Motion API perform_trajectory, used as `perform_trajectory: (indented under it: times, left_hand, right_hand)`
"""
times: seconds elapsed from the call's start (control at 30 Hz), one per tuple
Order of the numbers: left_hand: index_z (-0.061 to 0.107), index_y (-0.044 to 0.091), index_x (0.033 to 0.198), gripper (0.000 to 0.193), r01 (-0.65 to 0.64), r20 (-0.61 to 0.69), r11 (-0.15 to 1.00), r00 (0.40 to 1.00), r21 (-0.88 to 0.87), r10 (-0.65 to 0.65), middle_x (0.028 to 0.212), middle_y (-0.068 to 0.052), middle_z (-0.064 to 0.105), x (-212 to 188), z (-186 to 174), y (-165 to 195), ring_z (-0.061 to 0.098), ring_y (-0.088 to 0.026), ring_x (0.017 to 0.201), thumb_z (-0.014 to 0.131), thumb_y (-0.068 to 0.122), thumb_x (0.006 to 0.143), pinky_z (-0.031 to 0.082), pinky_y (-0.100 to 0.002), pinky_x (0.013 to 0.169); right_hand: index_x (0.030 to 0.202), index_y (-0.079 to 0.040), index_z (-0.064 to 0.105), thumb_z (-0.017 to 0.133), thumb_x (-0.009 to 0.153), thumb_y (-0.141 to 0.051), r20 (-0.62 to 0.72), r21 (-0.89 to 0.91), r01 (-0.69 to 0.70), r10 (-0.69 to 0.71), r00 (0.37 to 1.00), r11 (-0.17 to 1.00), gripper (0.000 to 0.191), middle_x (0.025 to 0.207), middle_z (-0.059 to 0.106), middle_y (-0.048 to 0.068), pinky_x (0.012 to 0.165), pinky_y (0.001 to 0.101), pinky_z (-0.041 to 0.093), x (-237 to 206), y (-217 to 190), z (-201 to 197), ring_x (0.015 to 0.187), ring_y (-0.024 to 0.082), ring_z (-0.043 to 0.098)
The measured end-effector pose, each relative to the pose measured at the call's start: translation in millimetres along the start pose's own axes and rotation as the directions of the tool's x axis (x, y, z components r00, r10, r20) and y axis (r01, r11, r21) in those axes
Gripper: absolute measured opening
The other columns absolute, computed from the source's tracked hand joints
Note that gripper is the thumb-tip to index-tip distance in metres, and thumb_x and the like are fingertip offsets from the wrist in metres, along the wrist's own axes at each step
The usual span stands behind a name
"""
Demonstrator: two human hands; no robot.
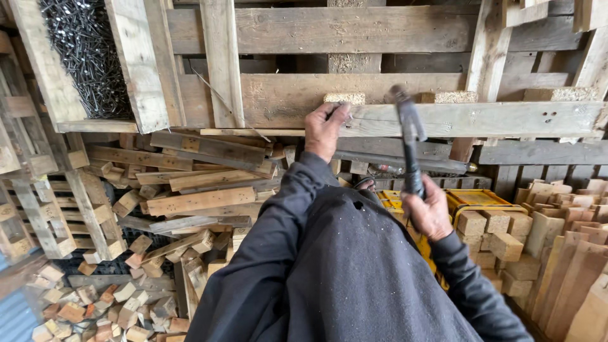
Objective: The person uses a hammer to drive nails into wooden blocks and planks, assembling them into a structure. They repeatedly pick up blocks, position them, and hammer nails to secure them in place.
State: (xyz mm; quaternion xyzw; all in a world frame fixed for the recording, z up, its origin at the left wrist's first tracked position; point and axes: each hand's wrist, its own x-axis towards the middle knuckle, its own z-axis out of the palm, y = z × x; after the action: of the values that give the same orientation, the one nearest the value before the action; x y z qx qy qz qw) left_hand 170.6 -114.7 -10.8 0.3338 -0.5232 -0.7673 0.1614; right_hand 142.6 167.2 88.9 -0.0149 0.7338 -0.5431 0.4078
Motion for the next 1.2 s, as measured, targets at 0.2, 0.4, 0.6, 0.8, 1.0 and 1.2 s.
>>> perform_trajectory:
  times: [0.2,0.4,0.6,0.8,1.0,1.2]
  left_hand:
    - [0.075,0.011,0.106,0.016,-0.469,0.075,0.725,0.860,0.505,0.504,0.092,-0.006,0.077,9,18,-5,0.075,-0.016,0.079,0.077,0.021,0.094,0.061,-0.029,0.070]
    - [0.074,0.013,0.103,0.012,-0.533,0.182,0.622,0.823,0.573,0.537,0.093,-0.004,0.076,3,16,4,0.074,-0.019,0.079,0.078,0.017,0.093,0.060,-0.031,0.070]
    - [0.075,0.015,0.101,0.010,-0.541,0.247,0.530,0.813,0.653,0.527,0.093,-0.001,0.073,5,16,-1,0.072,-0.016,0.080,0.076,0.020,0.092,0.061,-0.030,0.069]
    - [0.073,0.014,0.098,0.014,-0.564,0.283,0.503,0.800,0.655,0.528,0.089,-0.001,0.070,14,13,-13,0.069,-0.014,0.073,0.076,0.026,0.094,0.060,-0.029,0.064]
    - [0.075,0.018,0.105,0.011,-0.597,0.305,0.412,0.753,0.688,0.583,0.088,-0.001,0.071,17,14,-11,0.068,-0.015,0.073,0.074,0.024,0.096,0.060,-0.029,0.064]
    - [0.069,0.014,0.130,0.032,-0.525,0.142,0.736,0.843,0.427,0.519,0.090,-0.003,0.070,17,7,5,0.067,-0.016,0.076,0.064,0.028,0.101,0.062,-0.029,0.068]
  right_hand:
    - [0.101,-0.006,0.055,0.065,0.099,-0.024,-0.049,0.072,-0.219,0.222,0.974,0.973,0.021,0.068,0.052,-0.003,0.045,0.0254,0.041,-4,39,18,0.051,0.007,0.047]
    - [0.100,-0.006,0.057,0.065,0.098,-0.030,-0.114,-0.164,-0.266,0.249,0.962,0.950,0.025,0.064,0.052,-0.001,0.044,0.0268,0.042,4,38,12,0.048,0.008,0.049]
    - [0.098,-0.004,0.056,0.061,0.100,-0.034,-0.115,-0.195,-0.191,0.171,0.979,0.962,0.030,0.065,0.057,0.000,0.045,0.0267,0.043,-18,-9,19,0.049,0.008,0.052]
    - [0.105,-0.005,0.052,0.057,0.105,-0.042,0.088,-0.034,0.341,-0.338,0.937,0.939,0.037,0.070,0.057,-0.001,0.053,0.0244,0.044,-30,-45,33,0.057,0.007,0.052]
    - [0.098,-0.005,0.055,0.056,0.102,-0.038,-0.074,-0.201,-0.251,0.241,0.968,0.947,0.034,0.063,0.051,0.000,0.045,0.0290,0.041,-11,-49,36,0.048,0.011,0.047]
    - [0.099,-0.005,0.054,0.054,0.104,-0.032,-0.008,-0.132,0.048,-0.049,0.999,0.990,0.028,0.064,0.054,0.002,0.048,0.0257,0.042,-32,-48,38,0.051,0.009,0.050]
